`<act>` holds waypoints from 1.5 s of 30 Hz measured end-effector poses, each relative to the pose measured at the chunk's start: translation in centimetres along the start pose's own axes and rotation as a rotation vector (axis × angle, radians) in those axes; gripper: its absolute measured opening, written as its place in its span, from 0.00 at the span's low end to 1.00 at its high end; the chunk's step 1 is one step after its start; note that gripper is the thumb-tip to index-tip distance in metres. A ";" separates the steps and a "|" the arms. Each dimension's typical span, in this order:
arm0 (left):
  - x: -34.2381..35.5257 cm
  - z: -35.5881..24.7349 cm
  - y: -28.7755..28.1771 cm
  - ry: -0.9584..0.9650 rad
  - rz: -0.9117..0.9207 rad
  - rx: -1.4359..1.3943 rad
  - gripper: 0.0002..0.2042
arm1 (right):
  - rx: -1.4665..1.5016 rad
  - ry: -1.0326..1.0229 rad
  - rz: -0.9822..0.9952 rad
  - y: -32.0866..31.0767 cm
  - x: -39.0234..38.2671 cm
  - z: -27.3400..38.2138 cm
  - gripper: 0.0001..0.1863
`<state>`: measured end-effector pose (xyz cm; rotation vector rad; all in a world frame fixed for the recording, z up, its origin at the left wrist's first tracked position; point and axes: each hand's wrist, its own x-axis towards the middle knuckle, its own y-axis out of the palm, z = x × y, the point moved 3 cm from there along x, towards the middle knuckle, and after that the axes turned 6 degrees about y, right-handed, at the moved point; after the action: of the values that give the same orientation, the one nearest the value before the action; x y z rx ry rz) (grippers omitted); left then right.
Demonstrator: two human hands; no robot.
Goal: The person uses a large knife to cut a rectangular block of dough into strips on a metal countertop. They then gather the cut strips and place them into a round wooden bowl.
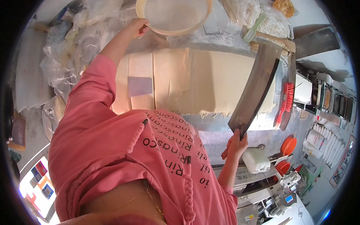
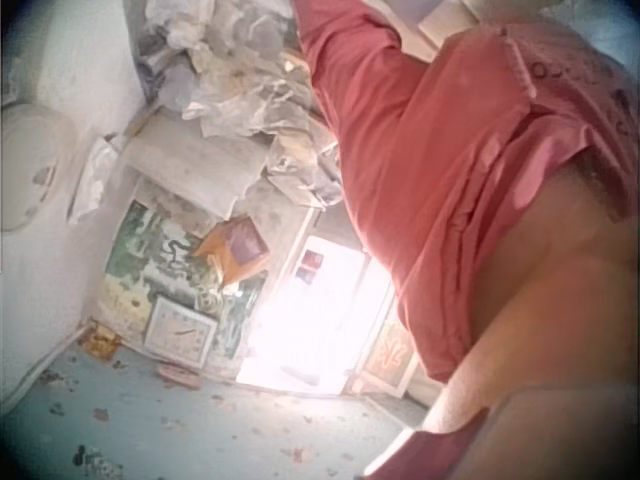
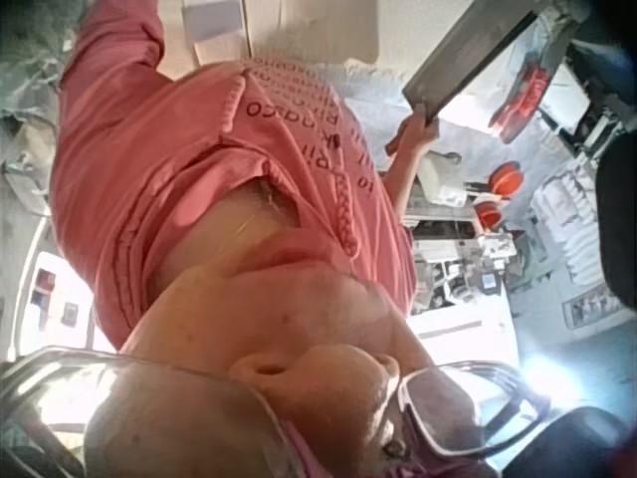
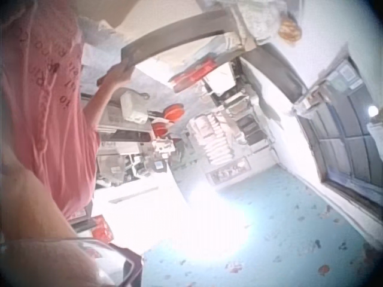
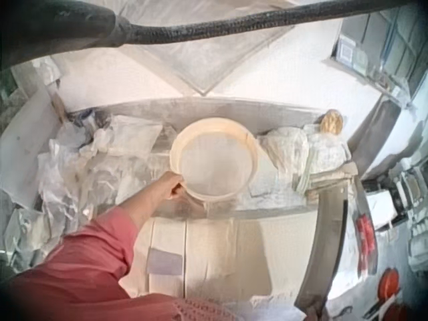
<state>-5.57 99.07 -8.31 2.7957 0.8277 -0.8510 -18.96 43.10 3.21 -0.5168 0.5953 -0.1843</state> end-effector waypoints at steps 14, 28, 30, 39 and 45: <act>-10.2 5.8 11.5 1.012 0.130 1.028 0.08 | 0.074 -0.060 0.027 -0.7 -0.9 -1.7 0.09; -13.1 3.1 8.5 1.408 0.162 1.015 0.06 | 0.071 -0.026 -0.033 -2.2 -0.3 -3.5 0.09; -13.1 3.1 8.9 1.246 0.210 1.082 0.07 | 0.029 -0.041 -0.097 -3.7 1.2 -3.6 0.09; -22.9 -8.1 8.4 0.937 0.553 0.711 0.06 | -0.252 -0.201 -0.336 -10.7 9.4 -2.2 0.13; -23.4 -22.8 4.6 1.225 0.261 0.246 0.02 | -0.323 -0.166 -0.319 -11.9 13.6 -2.5 0.11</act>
<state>-8.35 89.84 23.19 3.3519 0.3721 0.9876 -9.47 27.64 0.96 -0.9322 0.3784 -0.3465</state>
